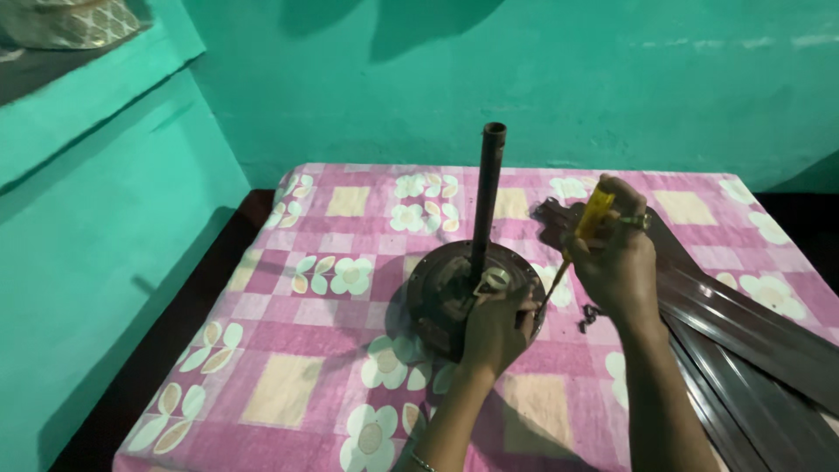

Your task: The person assembles a ceiling fan motor on a table. They use a screwdriver to tighten screws on the motor housing, flip the motor to access the other side, and continue securing the components. Fan blades and screws are visible on the table.

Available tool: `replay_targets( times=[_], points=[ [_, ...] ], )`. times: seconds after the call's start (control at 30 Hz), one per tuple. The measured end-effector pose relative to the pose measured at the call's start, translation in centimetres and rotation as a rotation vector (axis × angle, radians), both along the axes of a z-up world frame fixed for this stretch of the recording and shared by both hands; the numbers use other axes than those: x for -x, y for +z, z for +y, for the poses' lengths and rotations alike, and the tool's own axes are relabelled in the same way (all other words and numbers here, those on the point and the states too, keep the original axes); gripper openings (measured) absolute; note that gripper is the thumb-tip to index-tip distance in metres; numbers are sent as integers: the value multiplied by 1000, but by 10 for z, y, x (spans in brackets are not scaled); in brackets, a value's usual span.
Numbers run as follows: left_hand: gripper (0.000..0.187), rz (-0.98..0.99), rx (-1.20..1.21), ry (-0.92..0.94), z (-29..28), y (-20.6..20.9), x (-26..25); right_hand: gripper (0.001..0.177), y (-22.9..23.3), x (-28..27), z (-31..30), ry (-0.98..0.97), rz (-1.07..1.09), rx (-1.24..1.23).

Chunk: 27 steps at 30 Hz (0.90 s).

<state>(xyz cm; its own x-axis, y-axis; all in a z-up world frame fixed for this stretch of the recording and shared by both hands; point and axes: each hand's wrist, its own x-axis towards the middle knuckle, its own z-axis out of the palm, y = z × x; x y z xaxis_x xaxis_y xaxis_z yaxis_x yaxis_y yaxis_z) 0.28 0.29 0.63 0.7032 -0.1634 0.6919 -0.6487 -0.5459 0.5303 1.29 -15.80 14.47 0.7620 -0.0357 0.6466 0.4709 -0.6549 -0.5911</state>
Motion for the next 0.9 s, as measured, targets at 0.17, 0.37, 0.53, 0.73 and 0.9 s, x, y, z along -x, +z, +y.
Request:
replay_targets(
  times=[0.17, 0.37, 0.53, 0.73, 0.9],
  points=[
    [43, 111, 86, -67, 2, 16, 7, 78, 3, 6, -16, 114, 130, -138],
    [38, 59, 108, -69, 3, 27, 10, 76, 6, 7, -8, -61, 103, 2],
    [42, 100, 148, -80, 3, 32, 12, 58, -7, -3, -30, -297, 157, 146],
    [42, 32, 112, -93, 4, 28, 14, 57, -51, 4, -90, -232, 242, -454],
    [36, 12, 123, -87, 4, 21, 12, 57, -119, 21, -103, -104, -259, -701]
  ],
)
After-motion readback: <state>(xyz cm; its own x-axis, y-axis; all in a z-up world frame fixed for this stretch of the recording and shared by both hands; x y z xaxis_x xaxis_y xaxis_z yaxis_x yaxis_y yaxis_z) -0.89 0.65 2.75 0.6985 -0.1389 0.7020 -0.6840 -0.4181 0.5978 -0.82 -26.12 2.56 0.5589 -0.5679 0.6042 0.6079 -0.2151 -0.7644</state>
